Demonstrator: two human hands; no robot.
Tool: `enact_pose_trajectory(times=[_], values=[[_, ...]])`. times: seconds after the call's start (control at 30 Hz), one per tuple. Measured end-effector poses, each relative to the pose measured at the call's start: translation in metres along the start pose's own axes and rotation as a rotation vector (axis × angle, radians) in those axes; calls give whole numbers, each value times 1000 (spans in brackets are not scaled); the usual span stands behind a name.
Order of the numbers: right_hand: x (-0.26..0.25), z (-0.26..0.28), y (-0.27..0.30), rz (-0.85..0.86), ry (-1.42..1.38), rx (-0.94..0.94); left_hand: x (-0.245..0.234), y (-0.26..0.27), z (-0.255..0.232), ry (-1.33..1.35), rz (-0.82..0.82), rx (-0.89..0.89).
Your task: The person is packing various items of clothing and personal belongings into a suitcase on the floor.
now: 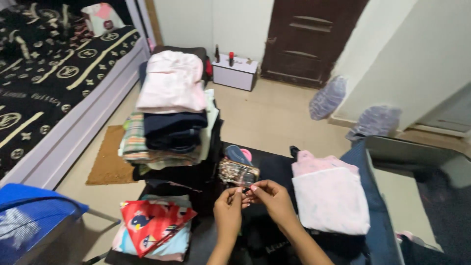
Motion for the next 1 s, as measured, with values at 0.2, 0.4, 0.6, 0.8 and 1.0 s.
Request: enact_pose_trajectory(times=[0.2, 0.4, 0.6, 0.8, 1.0], values=[[93, -48, -24, 176, 71, 9, -113, -29, 27, 30, -158, 19], [176, -88, -40, 299, 527, -93, -224, -35, 30, -57, -397, 36], [219, -132, -53, 347, 443, -7, -285, -29, 3, -321, -578, 94], [226, -163, -66, 325, 711, -81, -306, -13, -18, -682, -732, 142], [229, -172, -70, 363, 839, -75, -315, 2, -27, -977, -845, 79]])
Point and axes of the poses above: each hand's wrist, its own y-axis away from the middle knuckle, its own x-axis out of the palm, z = x × y, the point moved 7 cm from there along -y, towards the middle knuckle
